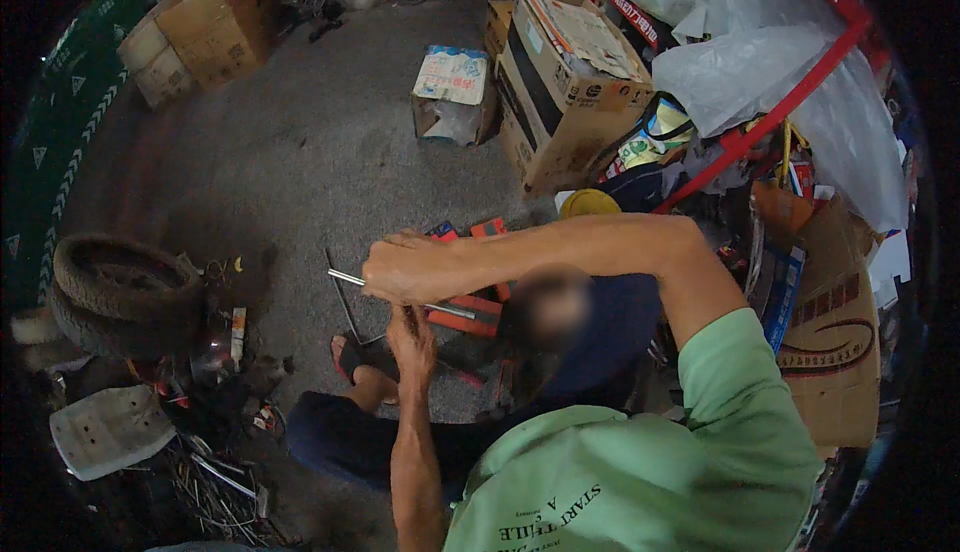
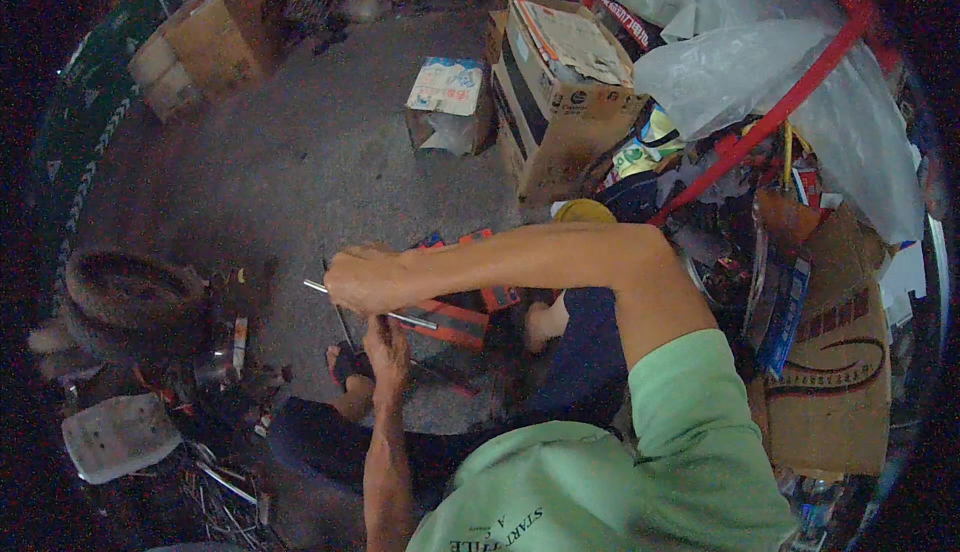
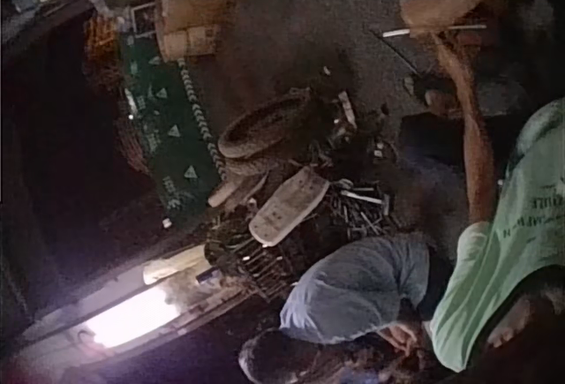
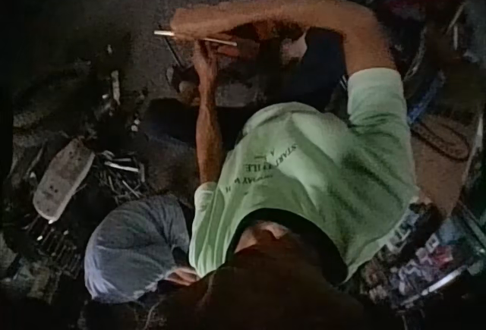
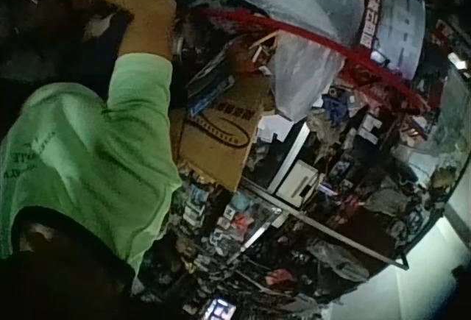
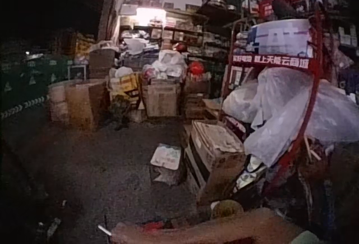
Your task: The person sits on the floor and uses a metal file to sharpen the edges of several metal rods. They hold the rods in one hand and file them with the other, occasionally switching between different rods and adjusting their grip.
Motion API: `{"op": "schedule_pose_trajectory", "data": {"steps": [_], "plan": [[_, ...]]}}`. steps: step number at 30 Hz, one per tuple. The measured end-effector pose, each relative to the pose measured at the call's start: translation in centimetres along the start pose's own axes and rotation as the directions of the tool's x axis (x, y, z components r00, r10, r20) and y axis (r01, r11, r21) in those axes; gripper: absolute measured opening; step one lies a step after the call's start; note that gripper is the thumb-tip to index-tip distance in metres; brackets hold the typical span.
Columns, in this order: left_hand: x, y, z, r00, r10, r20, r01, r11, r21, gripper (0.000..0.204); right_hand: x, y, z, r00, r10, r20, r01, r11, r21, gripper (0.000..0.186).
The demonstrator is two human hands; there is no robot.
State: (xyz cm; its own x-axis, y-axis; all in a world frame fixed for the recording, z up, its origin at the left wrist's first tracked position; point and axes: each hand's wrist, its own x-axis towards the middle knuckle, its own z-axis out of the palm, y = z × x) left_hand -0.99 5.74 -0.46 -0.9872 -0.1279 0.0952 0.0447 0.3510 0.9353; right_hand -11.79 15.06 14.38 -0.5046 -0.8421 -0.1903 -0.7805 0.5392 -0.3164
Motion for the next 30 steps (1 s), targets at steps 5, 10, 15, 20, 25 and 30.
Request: {"op": "schedule_pose_trajectory", "data": {"steps": [5, 10, 15, 20, 25, 30], "plan": [[-0.4, -0.5, -1.4, 0.998, 0.069, 0.005, -0.069, 0.992, 0.105, 0.016, 0.5, 2.1, 1.2, 0.572, -0.799, -0.184, 0.601, 0.561, -0.569, 0.022], [0.0, 1.6, -0.7, 0.899, 0.426, -0.105, -0.426, 0.905, 0.025, 0.015, 0.7, 3.9, 5.0, 0.625, -0.677, -0.389, 0.755, 0.651, 0.080, 0.024], [-0.5, -3.0, -0.3, 0.993, -0.015, -0.119, 0.001, 0.994, -0.110, 0.017, -0.3, 0.1, 0.7, 0.787, -0.604, -0.122, 0.582, 0.794, -0.177, 0.009], [0.5, -1.2, -0.7, 0.989, 0.142, 0.048, -0.148, 0.973, 0.177, 0.014, -0.2, -0.7, 1.5, 0.959, -0.209, -0.192, 0.178, 0.969, -0.169, 0.017], [-0.4, -0.4, -0.4, 0.989, 0.141, -0.031, -0.142, 0.990, -0.009, 0.012, -1.0, -0.5, 1.0, 0.986, -0.020, -0.163, 0.058, 0.971, 0.233, 0.030], [-0.8, -2.3, -1.4, 0.991, 0.126, 0.038, -0.128, 0.989, 0.071, 0.014, -1.5, -0.8, 0.6, 0.999, -0.028, -0.040, 0.034, 0.986, 0.165, 0.038]]}}
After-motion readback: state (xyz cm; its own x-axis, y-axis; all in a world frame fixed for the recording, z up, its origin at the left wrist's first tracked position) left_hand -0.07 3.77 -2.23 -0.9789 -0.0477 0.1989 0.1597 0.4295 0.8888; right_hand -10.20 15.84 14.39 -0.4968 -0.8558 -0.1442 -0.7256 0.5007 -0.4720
